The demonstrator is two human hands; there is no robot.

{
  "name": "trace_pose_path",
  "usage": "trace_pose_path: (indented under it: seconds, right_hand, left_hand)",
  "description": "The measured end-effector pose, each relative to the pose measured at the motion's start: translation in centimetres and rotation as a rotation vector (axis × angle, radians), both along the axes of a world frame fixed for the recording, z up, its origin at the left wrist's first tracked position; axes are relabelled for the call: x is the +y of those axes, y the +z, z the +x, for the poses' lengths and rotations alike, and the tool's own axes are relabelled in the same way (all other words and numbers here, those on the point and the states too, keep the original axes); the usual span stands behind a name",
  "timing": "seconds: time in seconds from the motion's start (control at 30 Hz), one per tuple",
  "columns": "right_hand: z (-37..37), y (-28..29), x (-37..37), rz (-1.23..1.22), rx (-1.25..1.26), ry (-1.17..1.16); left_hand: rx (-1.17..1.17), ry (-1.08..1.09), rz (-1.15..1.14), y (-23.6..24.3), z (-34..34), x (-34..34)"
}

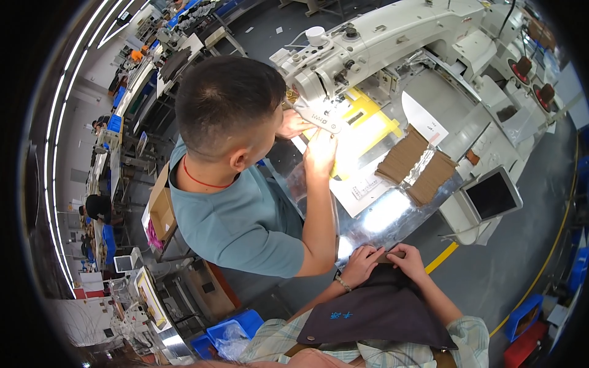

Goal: Sewing leather or heavy fabric straps using an industrial sewing machine.

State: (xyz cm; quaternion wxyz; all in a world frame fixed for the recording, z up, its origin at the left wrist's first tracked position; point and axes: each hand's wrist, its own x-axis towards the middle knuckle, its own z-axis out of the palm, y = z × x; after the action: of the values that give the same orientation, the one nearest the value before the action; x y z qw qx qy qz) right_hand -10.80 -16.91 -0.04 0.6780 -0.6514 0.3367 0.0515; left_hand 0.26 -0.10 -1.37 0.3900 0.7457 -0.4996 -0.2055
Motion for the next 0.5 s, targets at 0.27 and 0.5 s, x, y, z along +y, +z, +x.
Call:
trace_pose_path:
  seconds: [0.27, 0.5]
  right_hand:
    - [0.05, -0.03, 0.04, 0.018, 0.001, -0.003]
    - [0.24, 0.08, 0.03, 0.031, 0.002, -0.006]
  left_hand:
    - [-0.019, 0.000, 0.001, -0.04, -0.06, 0.00]
    - [-0.026, 0.005, -0.011, -0.08, -0.02, -0.02]
